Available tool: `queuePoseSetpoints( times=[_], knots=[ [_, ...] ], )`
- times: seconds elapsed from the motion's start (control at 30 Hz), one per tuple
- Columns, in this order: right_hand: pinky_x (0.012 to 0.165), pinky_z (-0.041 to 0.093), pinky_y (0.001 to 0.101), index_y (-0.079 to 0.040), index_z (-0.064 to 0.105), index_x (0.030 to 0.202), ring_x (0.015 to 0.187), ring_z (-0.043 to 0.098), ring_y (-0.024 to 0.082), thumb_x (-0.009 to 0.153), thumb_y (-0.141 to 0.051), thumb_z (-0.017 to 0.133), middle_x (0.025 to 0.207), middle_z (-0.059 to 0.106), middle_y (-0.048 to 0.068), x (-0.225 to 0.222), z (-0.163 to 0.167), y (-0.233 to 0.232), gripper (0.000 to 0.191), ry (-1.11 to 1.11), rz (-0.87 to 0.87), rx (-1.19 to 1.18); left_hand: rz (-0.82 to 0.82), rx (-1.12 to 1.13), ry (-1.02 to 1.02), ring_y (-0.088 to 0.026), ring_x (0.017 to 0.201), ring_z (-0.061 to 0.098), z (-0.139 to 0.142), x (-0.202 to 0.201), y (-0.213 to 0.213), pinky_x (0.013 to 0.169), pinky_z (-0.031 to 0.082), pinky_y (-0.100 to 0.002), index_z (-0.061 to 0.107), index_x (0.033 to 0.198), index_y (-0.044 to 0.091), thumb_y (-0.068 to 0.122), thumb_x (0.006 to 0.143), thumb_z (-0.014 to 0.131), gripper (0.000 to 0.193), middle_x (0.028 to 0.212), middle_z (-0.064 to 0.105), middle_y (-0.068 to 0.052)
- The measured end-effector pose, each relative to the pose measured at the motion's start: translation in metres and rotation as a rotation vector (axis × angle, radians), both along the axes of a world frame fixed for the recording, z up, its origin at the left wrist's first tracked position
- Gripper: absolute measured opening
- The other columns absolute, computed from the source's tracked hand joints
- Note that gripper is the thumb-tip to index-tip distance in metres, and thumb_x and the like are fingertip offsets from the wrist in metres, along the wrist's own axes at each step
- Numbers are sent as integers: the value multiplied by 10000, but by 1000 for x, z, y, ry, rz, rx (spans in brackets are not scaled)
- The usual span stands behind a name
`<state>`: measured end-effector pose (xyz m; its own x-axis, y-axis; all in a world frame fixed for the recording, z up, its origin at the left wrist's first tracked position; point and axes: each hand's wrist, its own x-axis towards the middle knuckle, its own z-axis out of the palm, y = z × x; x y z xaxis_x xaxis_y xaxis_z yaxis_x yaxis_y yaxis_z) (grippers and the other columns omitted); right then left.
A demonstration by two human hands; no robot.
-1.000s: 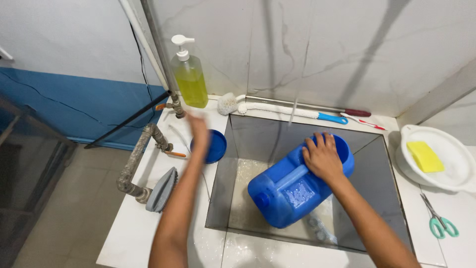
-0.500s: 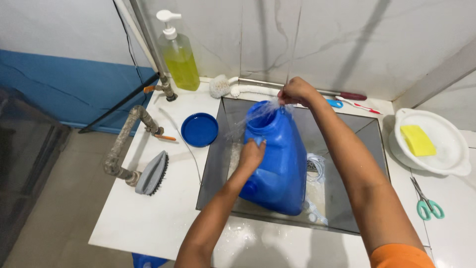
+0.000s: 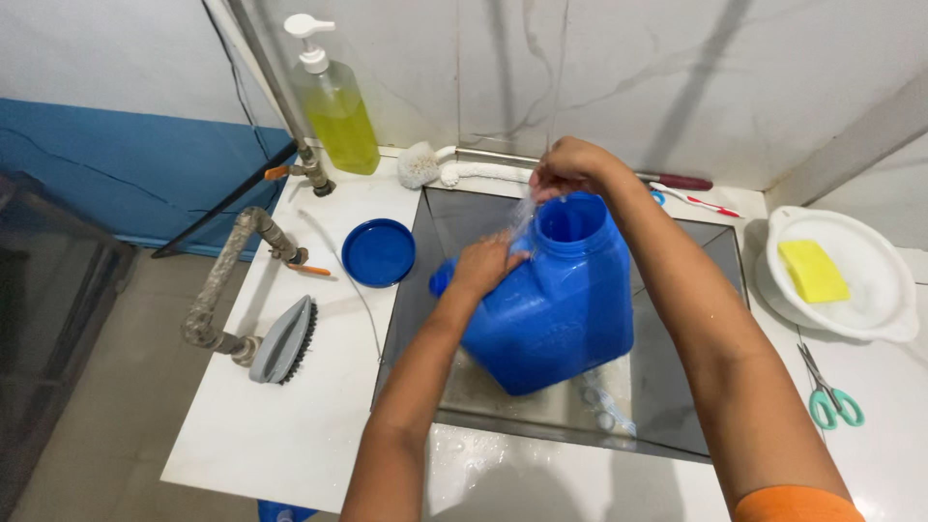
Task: The person cleans a blue water jug by cutting off a seal, scrubbing the exterior with a sponge, and rinsing it thoroughly. They then use a heat gun to shrink a seal on the lid and wipe the jug with a cloth before placing the lid on the filled jug.
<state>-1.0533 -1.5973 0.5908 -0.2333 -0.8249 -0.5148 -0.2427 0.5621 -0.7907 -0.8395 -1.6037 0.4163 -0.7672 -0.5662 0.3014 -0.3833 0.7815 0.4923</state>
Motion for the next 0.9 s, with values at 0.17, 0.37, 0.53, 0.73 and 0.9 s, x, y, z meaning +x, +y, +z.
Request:
queuePoseSetpoints(
  times=[0.17,0.37,0.53,0.73,0.9],
  knots=[
    [547,616,307,43,703,762,604,736,232,858,46,511,712,697,146,4,-8,-4,214,50,-20,-156,72,-330,248,-406,1081,663,-3,-51,-2,947,502,-507,646,1223,73,427,816,732,546,1178,718,-189],
    [465,453,326,-23,698,734,517,581,167,831,7,515,633,624,94,3,-26,-6,209,223,-11,-250,-176,-53,-45,-415,997,683,13,-48,-20,874,526,-518,630,1297,114,545,871,689,609,1098,724,-209],
    [627,553,418,55,729,932,690,704,314,931,-194,574,836,717,223,1,-47,1,293,583,154,-24,-196,158,-182,-463,954,677,27,-21,-11,845,522,-559,609,1297,99,582,903,651,625,991,718,-260],
    [1136,287,542,-45,484,1486,1407,306,423,1050,-692,329,1560,353,238,16,-108,19,795,618,660,305,-1,209,-109,-481,883,691,19,-1,20,797,544,-571,586,1260,19,482,919,647,578,920,716,-281],
    [1022,497,470,34,663,1306,1227,625,363,937,-429,582,1406,651,236,22,-131,9,597,331,405,323,82,226,-95,-491,845,688,11,3,32,762,542,-589,592,1118,-5,477,943,637,515,849,712,-283]
  ],
)
